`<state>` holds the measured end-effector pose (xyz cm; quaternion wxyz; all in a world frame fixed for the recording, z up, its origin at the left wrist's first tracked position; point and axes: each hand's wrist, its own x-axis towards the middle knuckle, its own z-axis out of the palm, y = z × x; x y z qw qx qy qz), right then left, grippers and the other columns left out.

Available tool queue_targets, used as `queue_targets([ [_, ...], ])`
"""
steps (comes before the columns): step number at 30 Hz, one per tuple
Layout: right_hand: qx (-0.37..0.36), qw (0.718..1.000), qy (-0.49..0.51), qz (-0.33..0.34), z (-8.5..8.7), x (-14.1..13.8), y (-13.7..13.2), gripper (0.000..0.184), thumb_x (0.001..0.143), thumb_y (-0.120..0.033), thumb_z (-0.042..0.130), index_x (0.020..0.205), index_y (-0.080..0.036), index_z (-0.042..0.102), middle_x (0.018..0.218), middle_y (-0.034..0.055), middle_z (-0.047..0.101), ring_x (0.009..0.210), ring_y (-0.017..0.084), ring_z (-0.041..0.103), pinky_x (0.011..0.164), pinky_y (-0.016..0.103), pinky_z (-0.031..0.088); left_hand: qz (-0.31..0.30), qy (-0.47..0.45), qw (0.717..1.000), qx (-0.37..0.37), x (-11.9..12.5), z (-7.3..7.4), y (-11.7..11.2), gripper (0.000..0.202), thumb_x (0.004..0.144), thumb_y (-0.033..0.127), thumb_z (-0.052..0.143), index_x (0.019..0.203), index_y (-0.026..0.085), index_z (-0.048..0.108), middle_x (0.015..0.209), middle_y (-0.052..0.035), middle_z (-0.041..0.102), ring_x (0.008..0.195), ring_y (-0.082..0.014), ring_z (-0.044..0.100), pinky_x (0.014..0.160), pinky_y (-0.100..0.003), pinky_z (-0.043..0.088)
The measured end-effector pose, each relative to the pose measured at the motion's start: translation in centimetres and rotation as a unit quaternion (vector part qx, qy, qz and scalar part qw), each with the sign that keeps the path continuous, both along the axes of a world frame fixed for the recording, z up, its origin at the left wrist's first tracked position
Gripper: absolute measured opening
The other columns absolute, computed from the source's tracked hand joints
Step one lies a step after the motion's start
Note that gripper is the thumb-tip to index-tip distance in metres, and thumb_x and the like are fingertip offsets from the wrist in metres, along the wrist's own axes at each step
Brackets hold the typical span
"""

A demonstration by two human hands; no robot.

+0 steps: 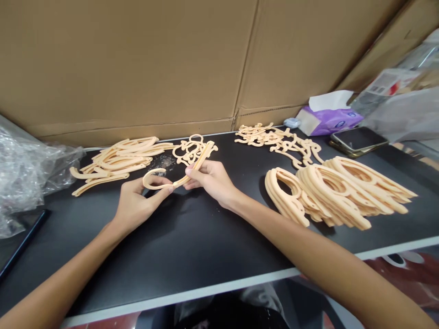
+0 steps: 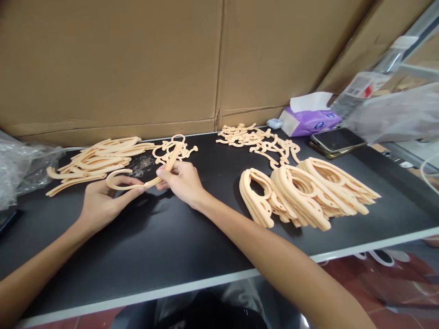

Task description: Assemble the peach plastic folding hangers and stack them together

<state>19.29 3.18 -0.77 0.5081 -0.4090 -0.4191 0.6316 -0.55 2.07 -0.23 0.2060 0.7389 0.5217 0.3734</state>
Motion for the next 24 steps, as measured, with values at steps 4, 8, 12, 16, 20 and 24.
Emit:
queue_targets([
  [4,-0.041,0.998,0.045,0.01,0.7,0.0,-0.2,0.012,0.091,-0.008,0.063,0.08,-0.014,0.063,0.069,0.0022,0.071,0.062,0.012,0.07,0.068,0.025,0.062,-0.004,0.005,1.0,0.01,0.0,0.3,0.0,0.022,0.08,0.043,0.073,0.08,0.021,0.074,0.084,-0.0016,0.077,0.077,-0.0194,0.069,0.078,-0.029,0.056],
  [8,-0.077,0.994,0.075,0.019,1.2,0.2,-0.3,0.014,0.094,-0.008,0.06,0.082,-0.013,0.062,0.069,0.005,0.073,0.061,0.012,0.07,0.068,0.024,0.061,-0.012,0.017,1.0,0.018,-0.1,0.3,0.1,0.021,0.082,0.043,0.071,0.082,0.022,0.075,0.081,-0.0008,0.077,0.073,-0.0181,0.068,0.074,-0.027,0.055],
  [12,-0.095,0.991,0.087,0.027,1.3,0.2,-0.3,0.014,0.095,-0.007,0.059,0.083,-0.013,0.06,0.071,0.0067,0.074,0.059,0.012,0.07,0.067,0.024,0.061,-0.016,0.011,1.0,0.002,-0.2,0.1,0.1,0.022,0.082,0.043,0.071,0.083,0.021,0.075,0.08,-0.0006,0.077,0.071,-0.0173,0.068,0.072,-0.026,0.054],
  [16,-0.099,0.99,0.091,0.034,1.3,0.3,-0.3,0.013,0.095,-0.007,0.059,0.083,-0.013,0.06,0.07,0.0055,0.074,0.058,0.011,0.07,0.064,0.021,0.06,-0.02,0.004,1.0,-0.004,-0.1,0.3,0.0,0.024,0.082,0.044,0.072,0.089,0.021,0.075,0.083,-0.0016,0.078,0.073,-0.0179,0.07,0.073,-0.026,0.054],
  [20,-0.095,0.989,0.097,0.05,1.1,0.3,-0.2,0.009,0.093,-0.01,0.064,0.085,-0.013,0.062,0.072,0.0059,0.075,0.059,0.012,0.07,0.066,0.023,0.062,-0.06,0.024,0.998,0.002,-0.2,0.4,-0.1,0.034,0.087,0.045,0.068,0.114,0.024,0.074,0.085,-0.0009,0.079,0.076,-0.0189,0.072,0.082,-0.029,0.055],
  [24,-0.093,0.988,0.106,0.063,1.1,0.4,-0.1,0.007,0.095,-0.008,0.061,0.089,-0.013,0.062,0.069,0.0039,0.074,0.057,0.01,0.069,0.064,0.021,0.061,-0.103,0.066,0.991,0.045,-0.2,0.3,0.0,0.031,0.092,0.044,0.063,0.116,0.028,0.075,0.089,-0.001,0.081,0.082,-0.0207,0.074,0.101,-0.038,0.049],
])
